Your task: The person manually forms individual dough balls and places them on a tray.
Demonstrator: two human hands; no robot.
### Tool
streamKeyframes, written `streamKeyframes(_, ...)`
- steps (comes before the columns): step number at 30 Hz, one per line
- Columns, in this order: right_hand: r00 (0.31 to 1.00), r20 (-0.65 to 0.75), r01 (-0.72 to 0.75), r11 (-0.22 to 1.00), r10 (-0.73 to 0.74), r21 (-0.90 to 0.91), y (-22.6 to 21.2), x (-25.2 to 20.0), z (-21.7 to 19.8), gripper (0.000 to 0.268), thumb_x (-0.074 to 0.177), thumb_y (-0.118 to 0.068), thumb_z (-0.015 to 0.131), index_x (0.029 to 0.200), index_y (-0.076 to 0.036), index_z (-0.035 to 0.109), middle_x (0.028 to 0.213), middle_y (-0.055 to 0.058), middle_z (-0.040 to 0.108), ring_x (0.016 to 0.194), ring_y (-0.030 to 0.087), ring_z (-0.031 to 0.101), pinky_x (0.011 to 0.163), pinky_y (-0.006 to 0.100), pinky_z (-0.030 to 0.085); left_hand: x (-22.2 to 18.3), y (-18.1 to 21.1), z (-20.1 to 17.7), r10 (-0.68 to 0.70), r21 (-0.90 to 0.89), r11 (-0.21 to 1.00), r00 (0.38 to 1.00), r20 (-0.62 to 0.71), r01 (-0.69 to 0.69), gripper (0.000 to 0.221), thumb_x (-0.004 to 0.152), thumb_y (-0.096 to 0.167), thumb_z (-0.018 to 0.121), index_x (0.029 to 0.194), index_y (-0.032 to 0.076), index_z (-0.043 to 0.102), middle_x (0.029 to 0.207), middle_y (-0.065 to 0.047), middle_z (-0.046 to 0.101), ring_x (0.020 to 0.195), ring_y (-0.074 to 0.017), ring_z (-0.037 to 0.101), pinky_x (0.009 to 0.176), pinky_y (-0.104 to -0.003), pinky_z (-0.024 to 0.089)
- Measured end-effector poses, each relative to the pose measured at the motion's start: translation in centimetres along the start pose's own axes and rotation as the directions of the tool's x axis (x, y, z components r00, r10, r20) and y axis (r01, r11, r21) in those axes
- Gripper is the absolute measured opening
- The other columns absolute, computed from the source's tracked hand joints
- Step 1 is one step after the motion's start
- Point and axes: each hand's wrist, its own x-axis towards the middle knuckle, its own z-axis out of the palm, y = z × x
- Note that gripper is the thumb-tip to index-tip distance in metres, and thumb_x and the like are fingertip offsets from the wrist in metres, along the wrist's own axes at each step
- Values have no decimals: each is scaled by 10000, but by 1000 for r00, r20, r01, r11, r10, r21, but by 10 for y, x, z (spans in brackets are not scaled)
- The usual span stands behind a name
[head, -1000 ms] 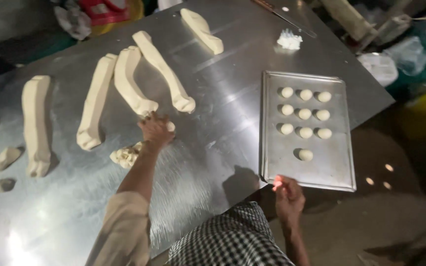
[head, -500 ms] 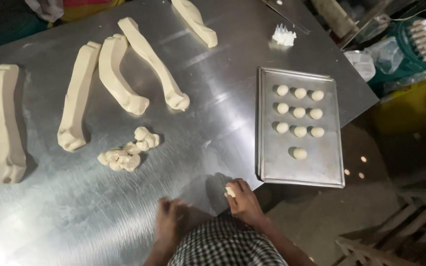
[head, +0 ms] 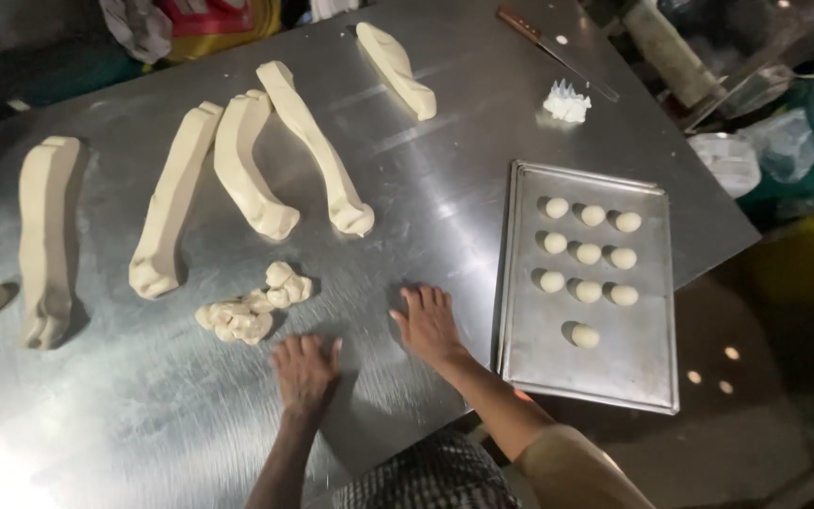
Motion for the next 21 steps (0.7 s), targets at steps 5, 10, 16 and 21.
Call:
streamKeyframes(5,980,-196,-1,992,26,124,-43,6,9,398,923,-292,687,1199,-31,568,1167,211,577,1132,414,516,999,535,386,6,50,5,-30,-131,991,973,-231,-1,371,936,421,610,1016,59,622,1094,-185,588,1084,-393,532,950,-529,399)
streamKeyframes(10,986,-96,163,935,-140,314,-58,-67,-8,279,736,-6,622,1001,-56,551,1013,188,584,1016,403,545,909,509,414,-55,74,20,49,-182,980,988,-145,-75,267,875,247,604,1020,24,631,1069,-172,627,1061,-399,547,941,-530,424)
streamKeyframes(16,954,-62,299,943,-293,146,19,-141,-8,159,848,-71,605,999,-62,555,1075,178,579,1046,379,542,951,527,416,-158,21,-13,-229,-115,952,911,342,283,230,871,254,608,1032,95,645,1024,-112,667,1067,-325,596,961,-470,475)
streamKeyframes(21,992,-39,120,991,-117,65,40,-80,-15,196,936,-101,570,1106,-6,549,1098,223,549,1023,398,517,919,534,394,-132,-89,50,-96,198,977,991,97,76,491,796,221,639,1228,0,565,1251,-206,549,1175,-407,508,1014,-557,400)
